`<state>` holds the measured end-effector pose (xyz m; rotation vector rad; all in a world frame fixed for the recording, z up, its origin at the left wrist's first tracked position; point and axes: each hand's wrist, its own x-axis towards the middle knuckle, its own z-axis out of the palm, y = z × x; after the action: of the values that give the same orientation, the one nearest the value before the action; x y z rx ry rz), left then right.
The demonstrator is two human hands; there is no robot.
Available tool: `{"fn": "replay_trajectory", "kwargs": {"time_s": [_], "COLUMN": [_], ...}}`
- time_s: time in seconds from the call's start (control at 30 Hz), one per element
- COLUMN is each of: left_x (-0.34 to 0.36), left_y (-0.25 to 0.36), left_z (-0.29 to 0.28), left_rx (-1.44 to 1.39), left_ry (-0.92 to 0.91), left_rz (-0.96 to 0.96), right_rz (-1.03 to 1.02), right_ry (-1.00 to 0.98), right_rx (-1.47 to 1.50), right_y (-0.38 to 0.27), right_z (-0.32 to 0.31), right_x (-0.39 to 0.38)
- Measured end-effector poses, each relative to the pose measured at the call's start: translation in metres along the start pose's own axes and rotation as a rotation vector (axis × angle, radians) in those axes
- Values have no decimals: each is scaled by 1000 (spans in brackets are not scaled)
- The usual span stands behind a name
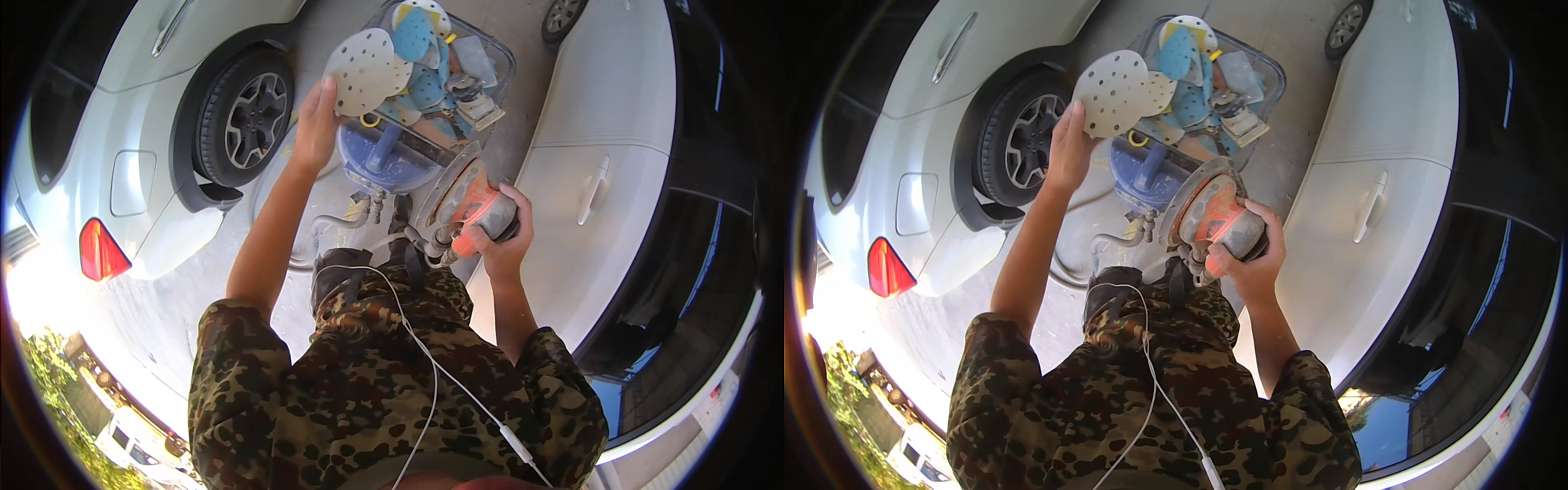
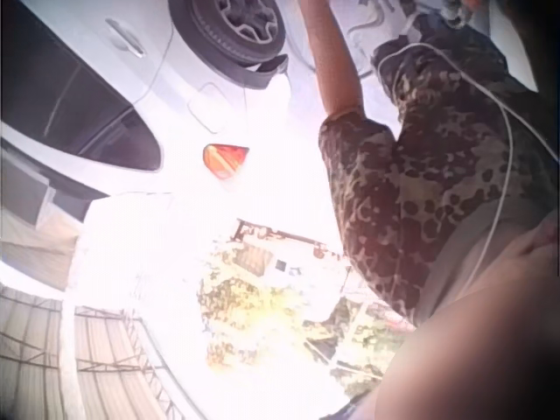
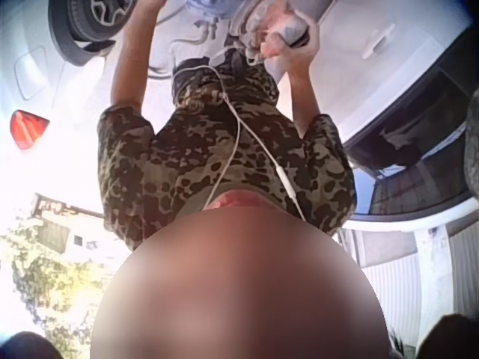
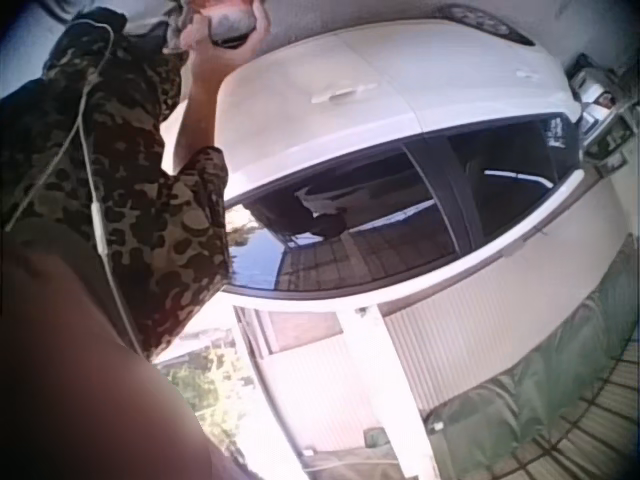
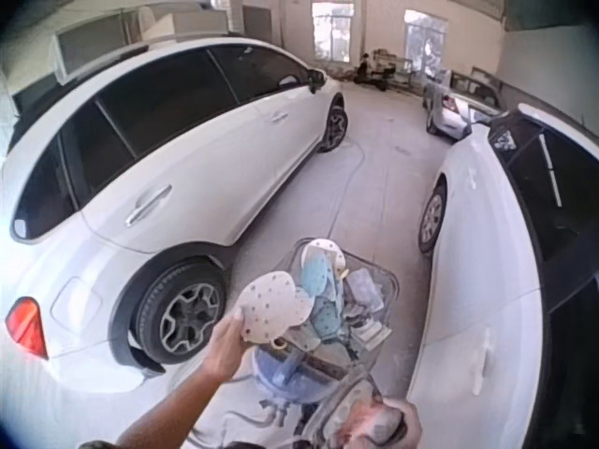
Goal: The person uses an orbital sander to sand the rear bumper of a white car. They pause to swap the sanding disc, then continue sanding the same area.
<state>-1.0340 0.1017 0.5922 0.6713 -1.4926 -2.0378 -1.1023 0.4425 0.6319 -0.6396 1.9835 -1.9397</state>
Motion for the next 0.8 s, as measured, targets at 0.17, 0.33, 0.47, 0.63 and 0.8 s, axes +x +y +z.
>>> {"fn": "replay_trajectory", "kwargs": {"time_s": [0.17, 0.33, 0.47, 0.63, 0.8], "left_x": [-143, -297, -407, -481, -540], "left_y": [45, 51, 54, 63, 71], "left_z": [-41, -133, -220, -256, -292], "left_rx": [-385, -194, 478, 770, 200], "left_ry": [-108, -24, 125, 454, 497], "left_rz": [-158, 139, 547, 604, 451], "right_rz": [61, 175, 286, 589, 667], "right_ry": [-148, -387, -500, -815, -813], "right_rx": [321, 540, 666, 879, 803], "right_y": [-16, -23, -6, 0, 7], "right_z": [78, 199, 314, 386, 425], "right_x": [-11, -74, -158, -228, -277]}}
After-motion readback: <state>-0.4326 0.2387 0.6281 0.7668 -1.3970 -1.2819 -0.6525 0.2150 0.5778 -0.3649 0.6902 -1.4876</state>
